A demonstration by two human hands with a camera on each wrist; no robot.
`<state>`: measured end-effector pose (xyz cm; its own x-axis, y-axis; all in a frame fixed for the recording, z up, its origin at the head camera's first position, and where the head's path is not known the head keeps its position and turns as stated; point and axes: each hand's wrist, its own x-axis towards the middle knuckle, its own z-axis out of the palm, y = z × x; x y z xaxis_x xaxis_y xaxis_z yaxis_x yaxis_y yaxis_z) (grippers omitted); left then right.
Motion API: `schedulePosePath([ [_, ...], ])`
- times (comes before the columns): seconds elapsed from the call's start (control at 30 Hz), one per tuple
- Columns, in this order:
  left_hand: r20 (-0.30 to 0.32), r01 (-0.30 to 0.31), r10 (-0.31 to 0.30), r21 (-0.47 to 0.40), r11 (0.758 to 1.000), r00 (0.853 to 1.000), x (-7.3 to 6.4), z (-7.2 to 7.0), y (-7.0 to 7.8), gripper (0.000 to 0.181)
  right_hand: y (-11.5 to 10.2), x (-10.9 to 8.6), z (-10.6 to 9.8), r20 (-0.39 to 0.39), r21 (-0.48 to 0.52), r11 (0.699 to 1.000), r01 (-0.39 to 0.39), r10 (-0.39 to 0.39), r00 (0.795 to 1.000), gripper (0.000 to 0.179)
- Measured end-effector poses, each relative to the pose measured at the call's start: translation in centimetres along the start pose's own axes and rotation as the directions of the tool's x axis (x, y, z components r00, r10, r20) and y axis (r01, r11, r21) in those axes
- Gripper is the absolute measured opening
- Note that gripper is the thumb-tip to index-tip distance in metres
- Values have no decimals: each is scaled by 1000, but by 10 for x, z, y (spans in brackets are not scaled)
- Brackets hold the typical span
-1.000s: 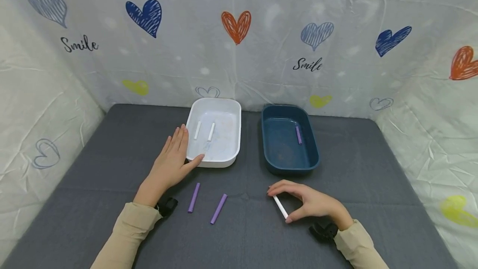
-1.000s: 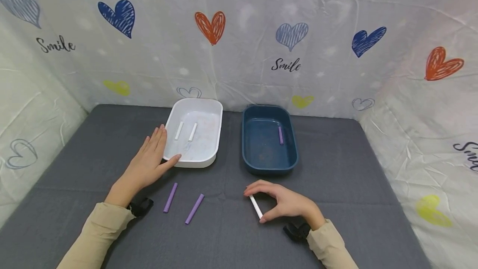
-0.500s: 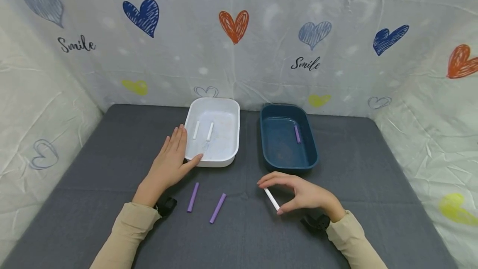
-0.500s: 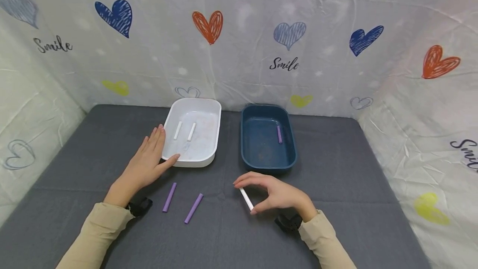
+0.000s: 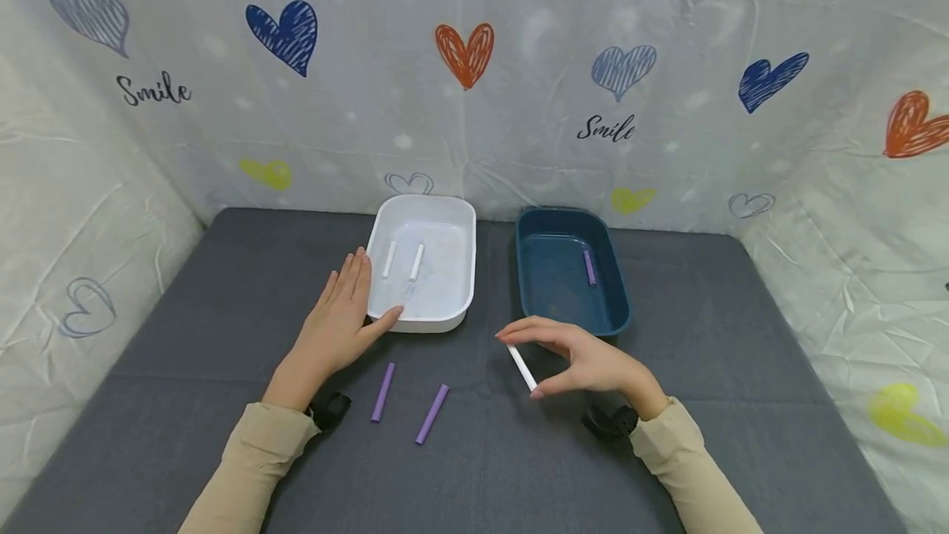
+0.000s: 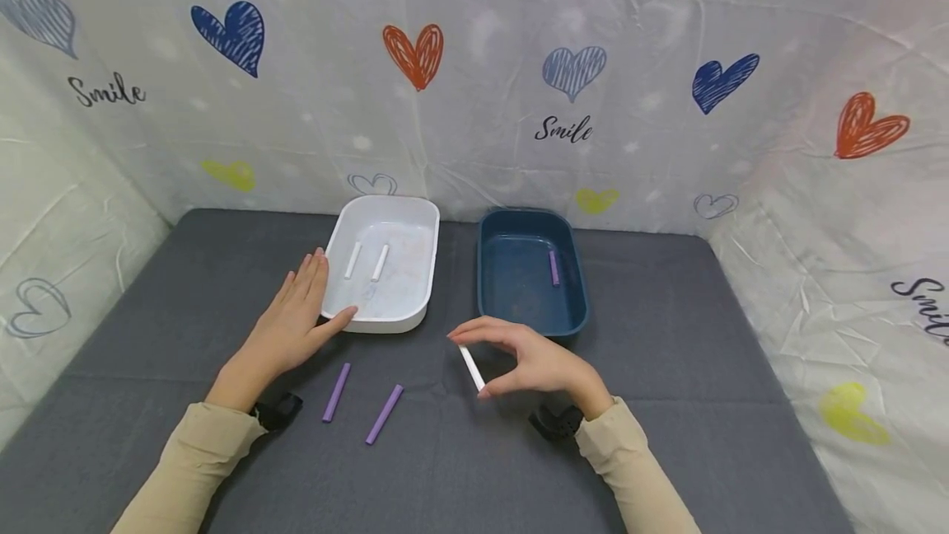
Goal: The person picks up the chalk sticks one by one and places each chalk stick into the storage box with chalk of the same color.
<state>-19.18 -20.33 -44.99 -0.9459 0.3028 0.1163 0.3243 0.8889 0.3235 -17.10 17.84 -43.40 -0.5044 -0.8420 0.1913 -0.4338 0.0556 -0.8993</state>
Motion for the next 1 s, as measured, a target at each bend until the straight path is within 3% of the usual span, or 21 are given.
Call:
schedulePosePath([
  [0.7, -3, -6, 6, 2, 1000, 1000, 0, 0, 0, 100, 0, 51, 0, -139, 50, 999, 1, 6, 990, 68],
  [1.0, -11, -7, 8, 5, 1000, 1000, 0, 0, 1, 100, 7, 80, -3, -217, 115, 993, -31, 55, 975, 68],
])
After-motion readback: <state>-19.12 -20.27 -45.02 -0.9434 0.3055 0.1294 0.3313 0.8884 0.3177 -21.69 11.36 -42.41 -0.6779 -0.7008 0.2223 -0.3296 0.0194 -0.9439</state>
